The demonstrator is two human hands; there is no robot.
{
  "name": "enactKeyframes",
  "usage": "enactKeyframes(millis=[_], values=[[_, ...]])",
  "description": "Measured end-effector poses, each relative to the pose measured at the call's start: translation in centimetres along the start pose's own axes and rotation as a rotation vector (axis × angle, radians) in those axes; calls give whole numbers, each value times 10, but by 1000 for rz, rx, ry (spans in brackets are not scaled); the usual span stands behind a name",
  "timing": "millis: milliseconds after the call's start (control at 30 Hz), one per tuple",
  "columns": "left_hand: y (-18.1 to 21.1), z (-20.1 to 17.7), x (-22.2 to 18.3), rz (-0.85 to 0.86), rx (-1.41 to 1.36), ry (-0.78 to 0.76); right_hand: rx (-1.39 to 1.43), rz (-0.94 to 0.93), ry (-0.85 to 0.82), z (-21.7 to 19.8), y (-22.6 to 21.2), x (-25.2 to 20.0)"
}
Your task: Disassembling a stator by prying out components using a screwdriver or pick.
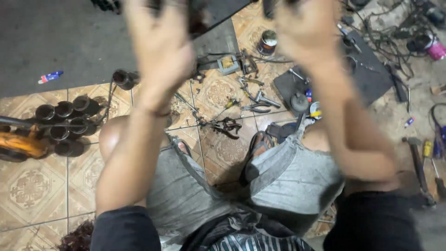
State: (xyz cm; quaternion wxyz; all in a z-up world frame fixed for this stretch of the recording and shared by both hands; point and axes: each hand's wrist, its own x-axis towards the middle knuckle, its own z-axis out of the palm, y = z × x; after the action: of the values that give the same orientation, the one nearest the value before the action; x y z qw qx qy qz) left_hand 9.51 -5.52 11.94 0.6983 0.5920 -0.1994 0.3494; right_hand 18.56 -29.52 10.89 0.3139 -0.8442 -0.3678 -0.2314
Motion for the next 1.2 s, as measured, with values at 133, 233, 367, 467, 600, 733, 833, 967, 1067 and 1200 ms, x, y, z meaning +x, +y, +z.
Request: enactKeyframes(millis=[133, 233, 367, 467, 600, 733, 833, 967, 1067, 1200], values=[[-67, 26, -1, -271, 66, 230, 180, 80, 204, 95, -15, 4], [-111, 31, -13, -351, -181, 312, 220, 91, 193, 116, -11, -4], [-146, 25, -24, -328, -903, 229, 222, 91, 112, 115, -20, -10], [-142, 23, -23, -440, -885, 229, 78, 316, -112, 135, -5, -22], [-136, 21, -18, -549, -815, 261, 92, 337, -222, 126, -11, -23], [-122, 17, -6, -678, -701, 398, 189, 243, -293, 114, -7, -18], [-139, 7, -5, -551, -725, 244, 184, 138, -309, 106, -6, -11], [-111, -4, 11, -485, -523, -54, 322, 144, -276, 89, 6, 1], [-113, -7, 11, -555, -562, -43, 329, 155, -276, 79, 9, -2], [-112, -6, 7, -633, -424, -62, 374, 189, -302, 77, 2, -3]])
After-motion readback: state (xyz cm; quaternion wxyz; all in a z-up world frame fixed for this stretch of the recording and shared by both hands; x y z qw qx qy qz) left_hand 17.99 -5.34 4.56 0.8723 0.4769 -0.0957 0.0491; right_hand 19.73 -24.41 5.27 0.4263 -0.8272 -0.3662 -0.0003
